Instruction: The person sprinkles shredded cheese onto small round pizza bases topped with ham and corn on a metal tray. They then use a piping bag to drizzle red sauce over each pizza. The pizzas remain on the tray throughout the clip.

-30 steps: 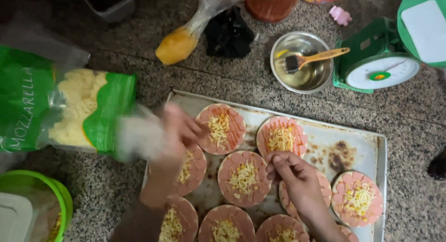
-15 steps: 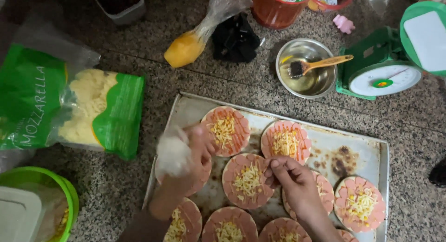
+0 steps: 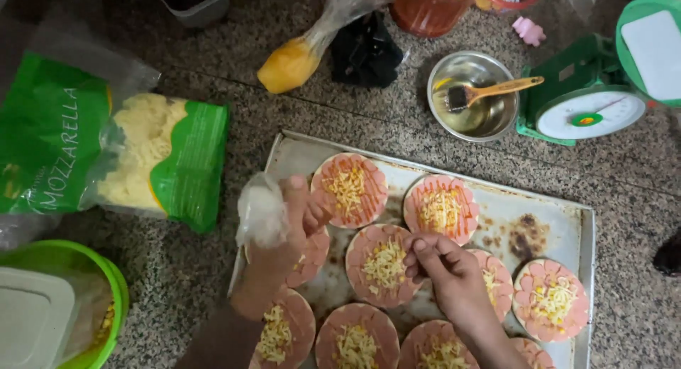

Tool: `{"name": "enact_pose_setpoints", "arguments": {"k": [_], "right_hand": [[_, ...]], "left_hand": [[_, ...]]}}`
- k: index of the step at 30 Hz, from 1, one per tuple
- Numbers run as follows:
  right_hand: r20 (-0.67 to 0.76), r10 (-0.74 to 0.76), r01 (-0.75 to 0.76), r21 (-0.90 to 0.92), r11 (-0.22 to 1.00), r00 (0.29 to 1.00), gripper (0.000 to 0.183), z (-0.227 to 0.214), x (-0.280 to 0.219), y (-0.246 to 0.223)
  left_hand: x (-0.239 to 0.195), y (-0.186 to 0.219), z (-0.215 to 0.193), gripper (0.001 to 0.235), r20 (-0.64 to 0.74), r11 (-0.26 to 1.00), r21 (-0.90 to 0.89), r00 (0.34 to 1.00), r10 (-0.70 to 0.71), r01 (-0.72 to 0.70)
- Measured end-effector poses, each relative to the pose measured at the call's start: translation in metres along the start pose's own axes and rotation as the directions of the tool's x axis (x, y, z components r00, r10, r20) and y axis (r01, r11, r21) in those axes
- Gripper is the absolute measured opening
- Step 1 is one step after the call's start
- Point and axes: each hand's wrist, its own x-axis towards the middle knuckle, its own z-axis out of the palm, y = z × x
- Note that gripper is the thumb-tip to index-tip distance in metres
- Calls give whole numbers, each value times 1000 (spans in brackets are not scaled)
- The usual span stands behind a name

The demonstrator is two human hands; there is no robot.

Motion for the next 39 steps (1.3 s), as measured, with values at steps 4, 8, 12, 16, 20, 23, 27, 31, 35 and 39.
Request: {"name": "enact_pose_setpoints", "arguments": {"k": [4,8,12,16,20,23,27,31,35,39], "right_hand": [[0,32,-32,-12,999,999,31,8,-12,-8],[29,8,-9,43,999,1000,29,16,-12,0],[32,-28,26,58,998,999,31,23,-19,-2],[31,33,-33,9,999,999,31,37,-24,-9],[77,-22,25,-40,999,997,31,44,-30,-7],[60,26,-24,-41,999,998,33,46,-36,-8],[72,31,-29,-16,999,997,33,40,-36,6],[72,7,-8,10,1000,997,32,38,-36,12],[73,-15,14,16,1000,997,31,37,-38,11],[45,9,-10,12,1000,999,32,41,-41,5]], "left_hand": [[18,-17,-8,68,-214,988,-148,977,16,-49],[16,-12,-14,64,-188,993,-116,982,2,-25],[13,21,-34,53,-390,917,-385,919,-58,-106],[-14,7,-47,53,-335,918,-338,938,89,-208],[-41,-33,-32,55,-194,985,-173,980,-33,-1],[-43,-27,-26,50,-82,983,-137,987,-136,124],[-1,-8,-44,73,-186,865,-51,856,483,-499],[-20,-15,-46,76,-135,947,-16,939,316,-321],[-24,-23,-58,56,-51,979,85,980,191,-186],[-10,-92,-77,79,8,932,-263,967,-255,248]]}}
